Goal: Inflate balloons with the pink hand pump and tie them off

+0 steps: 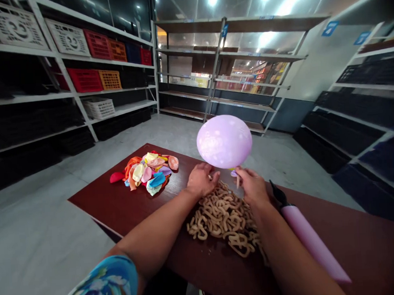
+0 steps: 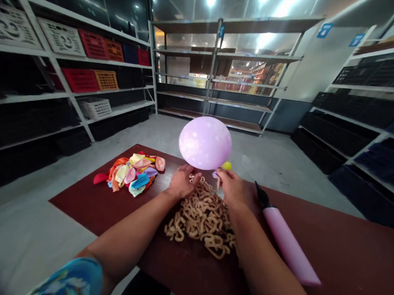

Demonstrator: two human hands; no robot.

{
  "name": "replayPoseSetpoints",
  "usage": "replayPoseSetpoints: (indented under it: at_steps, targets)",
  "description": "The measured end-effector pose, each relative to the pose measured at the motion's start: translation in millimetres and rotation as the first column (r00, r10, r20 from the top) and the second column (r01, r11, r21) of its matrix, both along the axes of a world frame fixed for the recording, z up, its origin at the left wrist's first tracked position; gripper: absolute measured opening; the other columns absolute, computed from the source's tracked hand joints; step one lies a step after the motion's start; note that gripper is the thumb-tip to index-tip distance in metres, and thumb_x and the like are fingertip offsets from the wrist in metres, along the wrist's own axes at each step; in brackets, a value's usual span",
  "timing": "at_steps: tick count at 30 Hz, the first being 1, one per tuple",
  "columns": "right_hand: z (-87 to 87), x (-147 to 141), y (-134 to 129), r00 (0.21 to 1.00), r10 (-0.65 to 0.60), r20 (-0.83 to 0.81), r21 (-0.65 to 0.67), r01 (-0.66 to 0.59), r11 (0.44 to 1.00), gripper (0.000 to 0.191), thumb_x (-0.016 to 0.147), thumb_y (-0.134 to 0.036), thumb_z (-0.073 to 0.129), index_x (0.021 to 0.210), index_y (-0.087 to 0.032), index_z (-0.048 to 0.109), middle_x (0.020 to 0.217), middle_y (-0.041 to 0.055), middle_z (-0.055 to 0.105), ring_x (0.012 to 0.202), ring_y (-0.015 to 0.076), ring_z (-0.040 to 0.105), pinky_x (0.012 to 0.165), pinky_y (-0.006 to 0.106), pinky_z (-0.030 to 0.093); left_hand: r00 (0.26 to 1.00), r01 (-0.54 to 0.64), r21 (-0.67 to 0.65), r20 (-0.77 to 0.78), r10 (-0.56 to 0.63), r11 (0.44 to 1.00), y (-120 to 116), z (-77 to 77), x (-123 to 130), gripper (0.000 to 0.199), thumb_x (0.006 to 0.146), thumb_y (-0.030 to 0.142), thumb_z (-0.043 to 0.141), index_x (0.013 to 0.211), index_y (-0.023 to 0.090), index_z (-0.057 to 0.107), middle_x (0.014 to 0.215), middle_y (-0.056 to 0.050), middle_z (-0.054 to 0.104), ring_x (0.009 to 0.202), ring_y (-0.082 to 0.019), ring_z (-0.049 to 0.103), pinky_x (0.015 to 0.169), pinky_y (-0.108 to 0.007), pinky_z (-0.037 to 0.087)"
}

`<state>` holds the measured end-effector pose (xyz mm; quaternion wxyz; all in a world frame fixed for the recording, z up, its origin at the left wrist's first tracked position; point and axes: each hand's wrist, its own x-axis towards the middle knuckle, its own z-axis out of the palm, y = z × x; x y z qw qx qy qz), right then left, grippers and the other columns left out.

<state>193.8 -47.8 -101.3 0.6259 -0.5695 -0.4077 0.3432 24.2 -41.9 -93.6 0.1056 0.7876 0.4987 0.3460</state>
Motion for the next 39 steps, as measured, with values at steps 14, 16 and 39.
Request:
replayPoseSetpoints:
  at_steps: [14, 16, 39]
  targets:
    - [-10.5, 13.7, 8.1, 0.984, -0.062, -0.166, -0.093, 0.047, 0.995, 0.031, 0.056, -0.03, 0.069, 0.084, -0.022, 0.058, 0.082, 0.0012, 0.064, 0.073, 0.0153, 0.062, 0.053, 0.023, 0.049, 0.778, -0.618, -0.211, -0.302, 0.551, 0.757, 45.9, -34.1, -47.6, 0.048, 0.072, 0.036, 0.052, 0.11, 0.007, 0.058, 0.134, -0.024, 0.031, 0.117, -0.041, 0.033, 0.093, -0.049, 0.027]
    - [-7.9, 10.8, 6.1, 0.988, -0.042, -0.151, -0.09, 0.029, 0.996, 0.032, 0.057, -0.031, 0.068, 0.085, -0.02, 0.058, 0.082, 0.0018, 0.064, 0.074, 0.0151, 0.062, 0.055, 0.023, 0.049, 0.785, -0.608, -0.189, -0.286, 0.549, 0.771, 47.5, -33.9, -47.8, 0.048, 0.073, 0.031, 0.052, 0.114, 0.004, 0.054, 0.126, -0.026, 0.039, 0.114, -0.04, 0.036, 0.093, -0.049, 0.027]
    - [10.1, -10.4, -16.5, 0.865, 0.361, 0.349, -0.057, -0.365, 0.929, 0.029, 0.064, -0.031, 0.067, 0.089, -0.02, 0.056, 0.082, 0.0009, 0.065, 0.078, 0.0149, 0.061, 0.076, 0.03, 0.046, 0.031, 0.678, -0.211, 0.965, 0.259, 0.705, 25.9, -11.7, -7.2, 0.017, 0.071, 0.018, 0.066, 0.082, 0.014, 0.053, 0.079, -0.003, 0.061, 0.071, -0.013, 0.062, 0.063, -0.025, 0.055]
